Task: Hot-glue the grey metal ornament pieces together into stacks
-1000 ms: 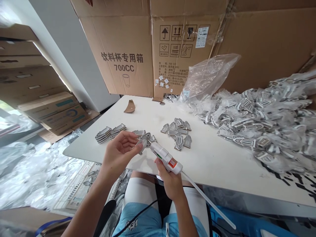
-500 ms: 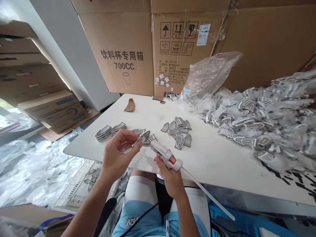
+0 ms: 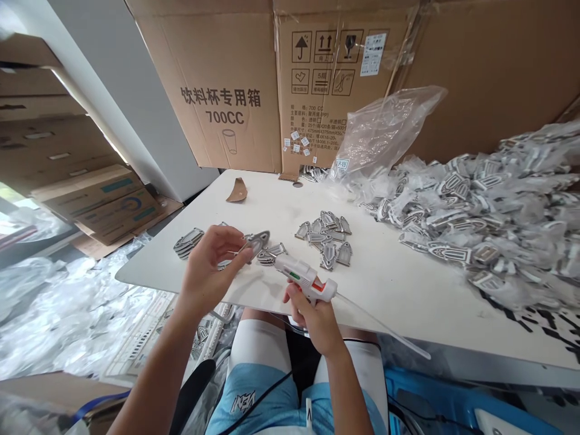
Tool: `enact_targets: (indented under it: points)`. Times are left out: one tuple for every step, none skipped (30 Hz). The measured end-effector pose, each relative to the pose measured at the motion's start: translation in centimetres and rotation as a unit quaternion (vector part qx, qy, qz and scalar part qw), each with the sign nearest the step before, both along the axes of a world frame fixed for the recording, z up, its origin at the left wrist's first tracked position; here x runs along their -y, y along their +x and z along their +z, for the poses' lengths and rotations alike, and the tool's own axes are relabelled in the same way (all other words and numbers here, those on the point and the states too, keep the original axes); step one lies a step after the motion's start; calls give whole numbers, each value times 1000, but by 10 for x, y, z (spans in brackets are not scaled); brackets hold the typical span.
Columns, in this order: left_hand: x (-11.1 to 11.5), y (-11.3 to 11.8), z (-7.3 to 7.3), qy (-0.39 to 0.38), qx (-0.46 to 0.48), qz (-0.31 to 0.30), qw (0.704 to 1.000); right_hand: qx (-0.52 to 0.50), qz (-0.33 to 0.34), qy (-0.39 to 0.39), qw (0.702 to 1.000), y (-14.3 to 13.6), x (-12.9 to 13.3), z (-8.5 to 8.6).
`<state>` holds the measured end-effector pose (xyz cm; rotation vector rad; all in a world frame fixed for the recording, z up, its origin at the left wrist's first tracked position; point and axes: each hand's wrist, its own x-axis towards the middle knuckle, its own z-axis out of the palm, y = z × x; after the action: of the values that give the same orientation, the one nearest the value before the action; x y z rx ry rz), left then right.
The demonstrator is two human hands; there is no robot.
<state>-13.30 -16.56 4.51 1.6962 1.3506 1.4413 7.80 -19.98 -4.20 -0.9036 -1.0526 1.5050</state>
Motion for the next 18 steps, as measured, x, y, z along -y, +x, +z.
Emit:
enact_targets:
  points:
    - [-2, -2, -2, -26, 27, -5, 999, -20, 6, 6, 1000, 2, -1, -1]
    - [-4, -4, -3, -49, 47, -14, 998, -37, 7, 12, 999, 4, -2, -2]
    - [-5, -6, -4, -68, 62, -26, 995, -49, 5, 16, 999, 4, -2, -2]
    - [-5, -6, -5, -84, 76, -42, 993, -57, 1, 18, 998, 5, -2, -2]
    - [-5, -6, -5, -98, 88, -58, 990, -59, -1, 19, 998, 5, -1, -1]
    - [-4, -5, -4, -110, 97, -74, 986, -59, -3, 19, 998, 4, 0, -1]
    - [-3, -4, -3, -120, 103, -87, 984, -57, -5, 18, 998, 3, 1, 0]
    - [-2, -3, -2, -127, 110, -98, 981, -54, -8, 19, 998, 3, 1, 0]
    - [-1, -2, -1, -131, 119, -106, 979, -50, -8, 20, 999, 2, 2, 0]
    - [-1, -1, 0, -133, 130, -112, 976, -47, -8, 23, 999, 2, 2, 0]
    - [0, 0, 1, -133, 141, -116, 974, -45, -8, 26, 999, 2, 2, 0]
    - [0, 0, 2, -131, 150, -118, 973, -44, -6, 29, 999, 3, 1, -1]
    - [0, 1, 3, -128, 156, -118, 972, -42, -4, 33, 999, 3, 1, -1]
    - [0, 1, 4, -127, 158, -116, 972, -40, -2, 35, 999, 3, 0, -2]
    - [0, 1, 5, -130, 159, -113, 972, -38, 0, 37, 999, 3, 0, -2]
    - [0, 1, 6, -134, 161, -110, 972, -36, 1, 38, 999, 3, 0, -2]
    - [1, 1, 6, -138, 162, -106, 971, -34, 1, 39, 999, 3, 0, -2]
    - [1, 2, 7, -140, 161, -101, 972, -34, -1, 39, 999, 3, 0, -1]
